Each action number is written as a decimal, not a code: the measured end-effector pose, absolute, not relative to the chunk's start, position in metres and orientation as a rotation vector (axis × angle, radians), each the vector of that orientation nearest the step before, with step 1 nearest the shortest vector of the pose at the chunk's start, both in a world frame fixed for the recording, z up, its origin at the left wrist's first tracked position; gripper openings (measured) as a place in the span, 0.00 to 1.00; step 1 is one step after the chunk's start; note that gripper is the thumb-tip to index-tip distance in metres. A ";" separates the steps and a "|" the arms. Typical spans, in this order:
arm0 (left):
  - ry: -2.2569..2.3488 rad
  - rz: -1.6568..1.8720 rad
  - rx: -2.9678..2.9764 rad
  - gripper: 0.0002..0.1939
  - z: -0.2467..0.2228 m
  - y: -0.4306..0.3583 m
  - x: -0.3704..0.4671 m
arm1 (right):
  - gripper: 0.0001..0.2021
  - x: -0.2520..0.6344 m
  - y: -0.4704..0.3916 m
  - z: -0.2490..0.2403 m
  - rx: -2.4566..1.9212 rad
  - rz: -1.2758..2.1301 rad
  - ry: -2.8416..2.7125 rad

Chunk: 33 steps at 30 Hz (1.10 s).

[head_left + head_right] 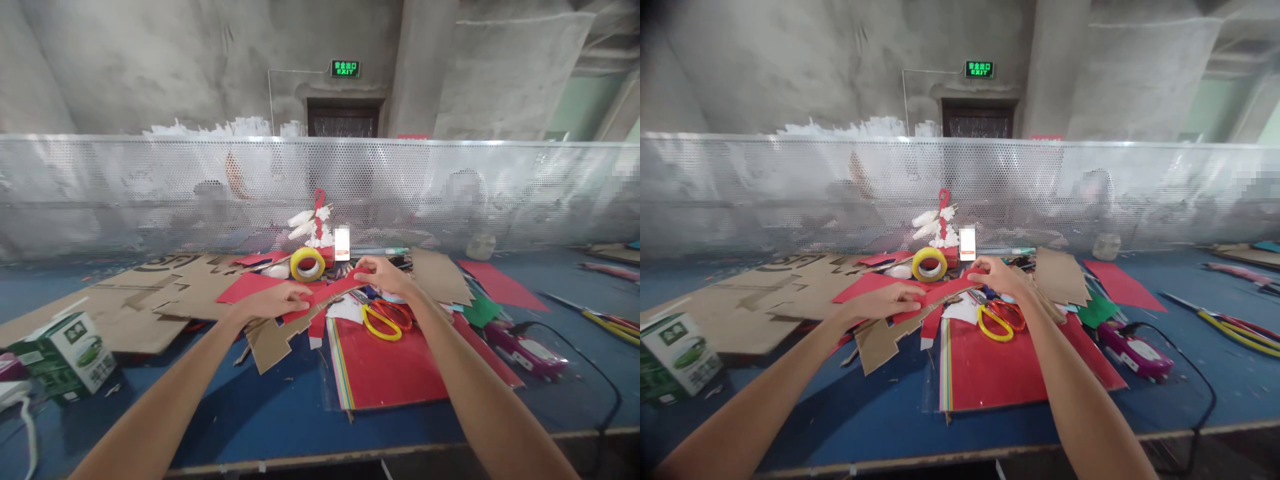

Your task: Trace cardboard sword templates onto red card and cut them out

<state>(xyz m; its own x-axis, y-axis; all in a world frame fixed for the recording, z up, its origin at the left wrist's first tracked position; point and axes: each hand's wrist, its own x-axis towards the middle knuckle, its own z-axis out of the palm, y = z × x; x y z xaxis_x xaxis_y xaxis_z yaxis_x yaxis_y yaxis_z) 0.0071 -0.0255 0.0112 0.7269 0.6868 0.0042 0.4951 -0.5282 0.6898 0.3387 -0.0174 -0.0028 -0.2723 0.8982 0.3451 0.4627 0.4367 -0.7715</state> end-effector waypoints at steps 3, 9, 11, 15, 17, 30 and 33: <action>0.939 0.358 2.237 0.22 0.010 -0.025 0.008 | 0.17 0.336 -0.019 -0.001 -1.133 0.757 -1.854; 0.892 0.304 2.245 0.27 0.009 -0.024 0.007 | 0.17 0.329 -0.028 0.005 -1.076 0.849 -1.786; 0.846 0.296 2.268 0.26 0.010 -0.026 0.007 | 0.16 0.327 -0.029 0.006 -1.064 0.848 -1.770; 0.856 0.323 2.281 0.29 0.012 -0.030 0.007 | 0.15 0.326 -0.026 0.004 -1.033 0.881 -1.743; 0.868 0.295 2.275 0.33 0.012 -0.030 0.006 | 0.16 0.326 -0.025 0.002 -1.015 0.901 -1.732; 0.832 0.374 2.434 0.28 0.014 -0.027 0.004 | 0.13 0.317 -0.030 0.002 -0.922 1.043 -1.683; 0.820 0.429 2.536 0.26 0.018 -0.032 0.006 | 0.14 0.320 -0.024 -0.002 -0.919 1.016 -1.665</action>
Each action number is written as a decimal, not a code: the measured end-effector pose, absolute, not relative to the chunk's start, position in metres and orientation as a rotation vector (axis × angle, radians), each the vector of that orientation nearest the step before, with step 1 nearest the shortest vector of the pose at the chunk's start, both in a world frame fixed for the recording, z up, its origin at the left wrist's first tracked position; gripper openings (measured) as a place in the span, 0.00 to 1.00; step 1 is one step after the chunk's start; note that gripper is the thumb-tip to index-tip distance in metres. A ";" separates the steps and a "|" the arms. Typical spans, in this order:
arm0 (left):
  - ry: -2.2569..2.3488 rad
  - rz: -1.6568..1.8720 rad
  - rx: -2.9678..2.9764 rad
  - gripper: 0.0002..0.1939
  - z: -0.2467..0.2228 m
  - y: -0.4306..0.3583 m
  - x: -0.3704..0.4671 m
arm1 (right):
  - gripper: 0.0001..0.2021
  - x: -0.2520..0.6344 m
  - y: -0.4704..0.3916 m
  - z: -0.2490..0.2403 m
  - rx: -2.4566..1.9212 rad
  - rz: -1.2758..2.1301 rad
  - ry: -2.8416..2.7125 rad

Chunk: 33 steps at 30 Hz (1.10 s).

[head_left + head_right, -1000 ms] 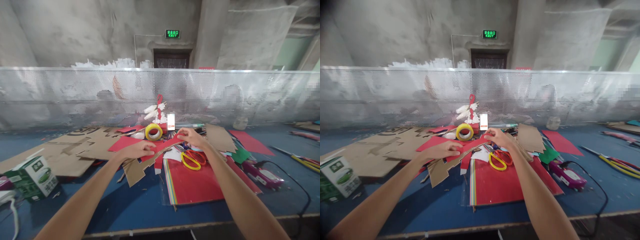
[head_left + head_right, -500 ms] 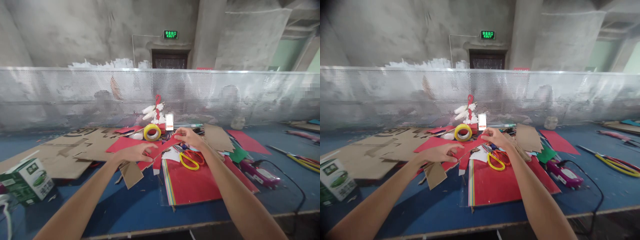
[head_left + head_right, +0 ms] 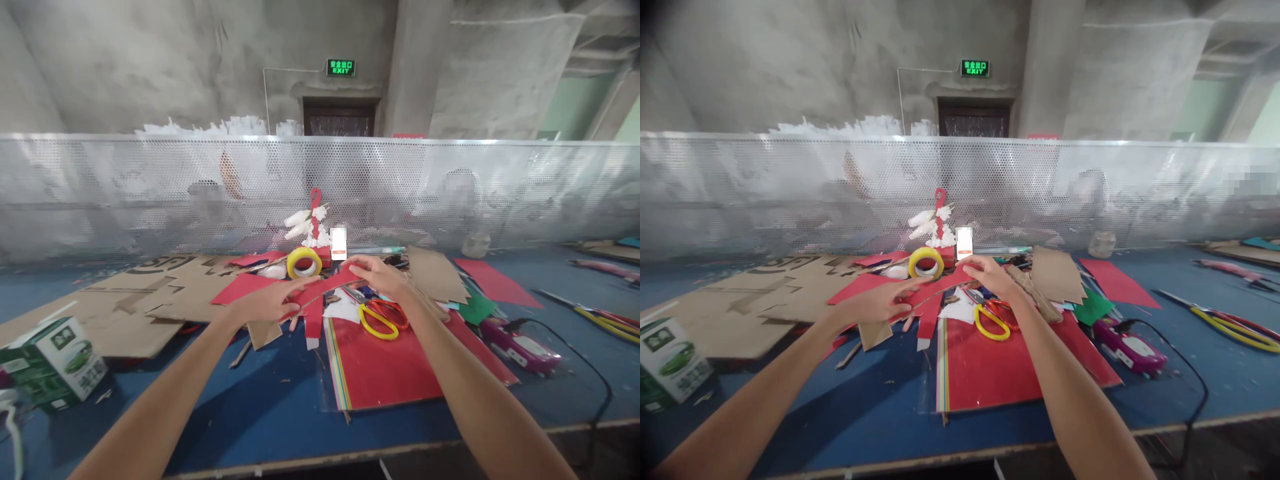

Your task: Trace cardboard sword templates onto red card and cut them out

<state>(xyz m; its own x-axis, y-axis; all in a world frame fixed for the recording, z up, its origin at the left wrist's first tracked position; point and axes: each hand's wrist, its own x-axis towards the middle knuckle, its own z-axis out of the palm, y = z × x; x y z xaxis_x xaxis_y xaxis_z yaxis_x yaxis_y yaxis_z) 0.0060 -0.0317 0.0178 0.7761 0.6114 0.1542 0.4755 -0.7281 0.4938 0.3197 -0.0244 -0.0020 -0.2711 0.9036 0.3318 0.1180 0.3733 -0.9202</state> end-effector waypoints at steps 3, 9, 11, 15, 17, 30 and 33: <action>0.830 0.371 2.645 0.24 0.019 -0.034 0.007 | 0.13 0.322 -0.022 -0.004 -0.945 1.003 -1.633; 0.924 0.213 2.822 0.23 0.013 -0.030 0.006 | 0.10 0.323 -0.023 -0.004 -0.982 1.005 -1.602; 0.917 0.171 2.899 0.23 0.011 -0.028 0.007 | 0.10 0.323 -0.022 -0.005 -0.981 1.013 -1.587; 0.958 0.090 3.034 0.17 0.011 -0.031 0.010 | 0.11 0.325 -0.016 -0.009 -0.935 1.019 -1.582; 0.986 0.057 3.076 0.15 0.013 -0.034 0.011 | 0.12 0.325 -0.013 -0.012 -0.917 1.013 -1.583; 1.003 0.117 3.083 0.13 0.008 -0.033 0.018 | 0.10 0.324 -0.014 -0.011 -0.926 1.008 -1.516; 1.028 0.143 3.087 0.14 0.004 -0.030 0.017 | 0.14 0.323 -0.018 -0.009 -0.962 0.963 -1.572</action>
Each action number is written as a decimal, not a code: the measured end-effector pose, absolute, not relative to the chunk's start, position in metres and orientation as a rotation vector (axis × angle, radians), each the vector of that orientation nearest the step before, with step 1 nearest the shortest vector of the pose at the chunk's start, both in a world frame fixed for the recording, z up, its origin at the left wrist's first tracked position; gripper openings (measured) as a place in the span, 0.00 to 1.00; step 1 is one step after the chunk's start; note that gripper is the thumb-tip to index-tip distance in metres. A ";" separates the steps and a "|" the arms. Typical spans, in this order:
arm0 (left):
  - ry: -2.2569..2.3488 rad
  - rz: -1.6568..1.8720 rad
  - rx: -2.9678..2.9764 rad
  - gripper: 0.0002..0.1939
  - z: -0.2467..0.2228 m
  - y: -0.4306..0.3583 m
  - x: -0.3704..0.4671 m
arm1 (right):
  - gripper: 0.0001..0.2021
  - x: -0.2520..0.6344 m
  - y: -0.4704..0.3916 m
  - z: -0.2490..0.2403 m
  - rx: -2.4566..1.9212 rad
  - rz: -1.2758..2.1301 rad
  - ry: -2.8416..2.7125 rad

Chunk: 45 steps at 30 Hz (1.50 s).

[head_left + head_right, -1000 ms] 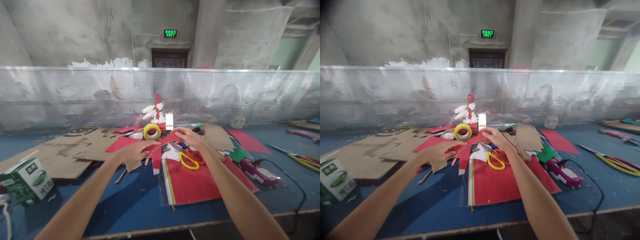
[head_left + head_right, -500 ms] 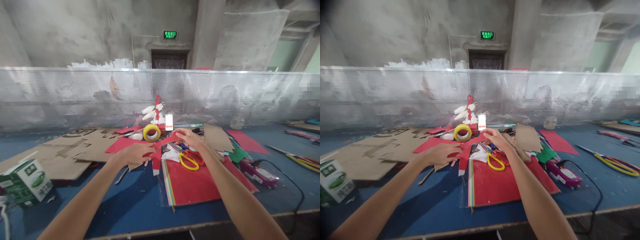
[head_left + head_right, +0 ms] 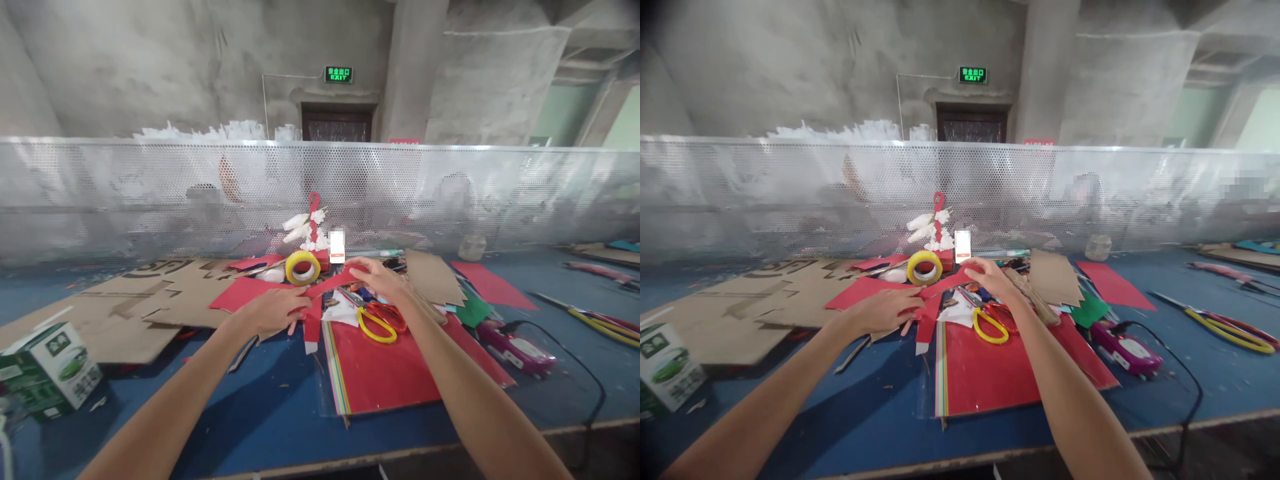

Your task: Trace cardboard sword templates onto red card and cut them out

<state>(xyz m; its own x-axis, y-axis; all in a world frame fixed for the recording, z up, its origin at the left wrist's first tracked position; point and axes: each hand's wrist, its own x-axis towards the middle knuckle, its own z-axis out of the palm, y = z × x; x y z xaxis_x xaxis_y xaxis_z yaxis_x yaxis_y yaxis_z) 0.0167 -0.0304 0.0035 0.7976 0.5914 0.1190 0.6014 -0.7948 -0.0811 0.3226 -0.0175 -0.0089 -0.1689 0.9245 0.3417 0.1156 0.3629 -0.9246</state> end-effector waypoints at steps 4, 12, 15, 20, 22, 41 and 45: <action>-0.949 -0.139 -2.873 0.14 0.000 -0.027 0.015 | 0.20 0.323 -0.020 -0.007 -1.021 0.887 -1.646; -0.954 -0.185 -2.831 0.14 0.003 -0.028 0.015 | 0.19 0.323 -0.023 -0.004 -1.043 0.865 -1.640; -0.980 -0.192 -2.826 0.15 0.007 -0.031 0.016 | 0.18 0.321 -0.026 -0.001 -1.065 0.845 -1.625; -0.972 -0.205 -2.834 0.16 0.009 -0.034 0.018 | 0.18 0.321 -0.026 -0.001 -1.057 0.814 -1.610; -0.967 -0.209 -2.850 0.16 0.009 -0.034 0.017 | 0.19 0.322 -0.025 -0.001 -1.059 0.813 -1.612; -1.241 -0.394 -2.971 0.27 0.009 -0.022 0.013 | 0.18 0.323 -0.025 -0.002 -1.024 0.828 -1.644; -1.249 -0.405 -2.971 0.25 0.010 -0.024 0.014 | 0.19 0.324 -0.024 -0.003 -1.030 0.850 -1.636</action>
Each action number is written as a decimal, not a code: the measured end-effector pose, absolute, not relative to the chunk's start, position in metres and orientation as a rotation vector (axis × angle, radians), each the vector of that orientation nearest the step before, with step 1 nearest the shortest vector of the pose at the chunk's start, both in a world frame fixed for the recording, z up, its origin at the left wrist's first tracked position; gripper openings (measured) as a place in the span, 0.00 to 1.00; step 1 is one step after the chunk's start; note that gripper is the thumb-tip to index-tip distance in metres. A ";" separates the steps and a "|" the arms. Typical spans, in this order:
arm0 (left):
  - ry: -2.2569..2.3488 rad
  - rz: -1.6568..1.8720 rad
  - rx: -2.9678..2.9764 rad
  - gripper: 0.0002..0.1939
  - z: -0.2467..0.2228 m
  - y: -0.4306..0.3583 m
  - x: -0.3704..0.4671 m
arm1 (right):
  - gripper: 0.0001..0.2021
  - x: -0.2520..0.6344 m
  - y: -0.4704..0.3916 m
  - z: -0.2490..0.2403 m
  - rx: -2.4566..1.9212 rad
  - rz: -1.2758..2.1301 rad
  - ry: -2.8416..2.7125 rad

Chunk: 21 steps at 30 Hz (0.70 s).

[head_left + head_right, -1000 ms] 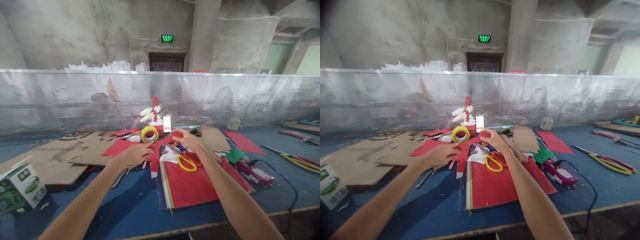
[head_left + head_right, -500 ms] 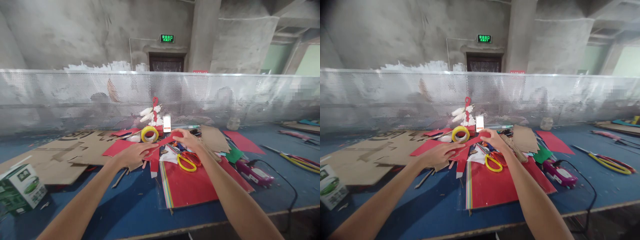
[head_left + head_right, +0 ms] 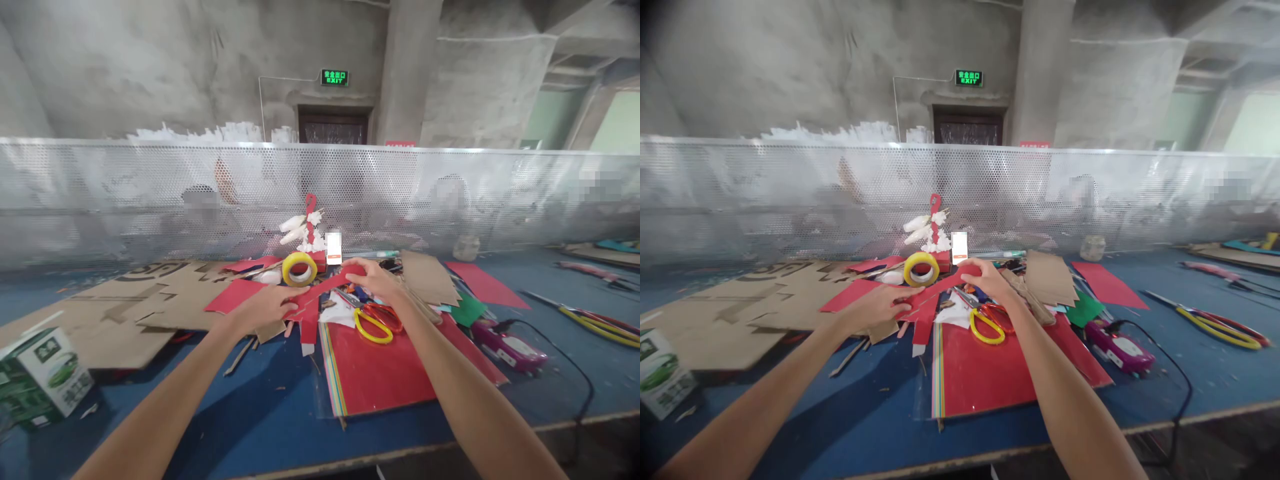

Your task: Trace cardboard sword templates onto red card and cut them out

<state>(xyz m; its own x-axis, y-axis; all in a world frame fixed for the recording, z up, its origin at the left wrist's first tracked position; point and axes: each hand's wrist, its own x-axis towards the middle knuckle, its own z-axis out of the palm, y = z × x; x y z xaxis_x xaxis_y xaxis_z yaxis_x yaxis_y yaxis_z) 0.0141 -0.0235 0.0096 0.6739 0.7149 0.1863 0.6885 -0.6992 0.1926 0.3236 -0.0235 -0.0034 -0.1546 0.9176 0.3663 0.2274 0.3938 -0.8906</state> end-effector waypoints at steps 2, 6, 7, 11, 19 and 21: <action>1.164 0.365 2.767 0.25 0.011 -0.025 0.015 | 0.19 0.324 -0.022 -0.005 -1.026 0.850 -1.635; 1.142 0.361 2.773 0.24 0.012 -0.025 0.016 | 0.18 0.326 -0.019 -0.008 -1.007 0.853 -1.645; 1.138 0.364 2.770 0.24 0.012 -0.024 0.016 | 0.18 0.326 -0.018 -0.009 -1.004 0.861 -1.646; 1.108 0.373 2.760 0.25 0.010 -0.021 0.015 | 0.17 0.328 -0.015 -0.011 -0.971 0.934 -1.626; 1.011 0.364 2.819 0.23 0.007 -0.017 0.008 | 0.13 0.337 -0.008 -0.014 -0.808 1.161 -1.441; 1.008 0.366 2.825 0.20 0.007 -0.015 0.007 | 0.12 0.339 -0.008 -0.013 -0.790 1.168 -1.407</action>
<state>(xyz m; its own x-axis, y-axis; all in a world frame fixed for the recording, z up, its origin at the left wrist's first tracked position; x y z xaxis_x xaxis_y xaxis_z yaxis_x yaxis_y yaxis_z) 0.0071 -0.0153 0.0072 0.7492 0.6358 0.1858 0.6068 -0.7712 0.1926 0.3388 -0.0076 -0.0131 -0.1870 0.9299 0.3167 -0.1404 0.2937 -0.9455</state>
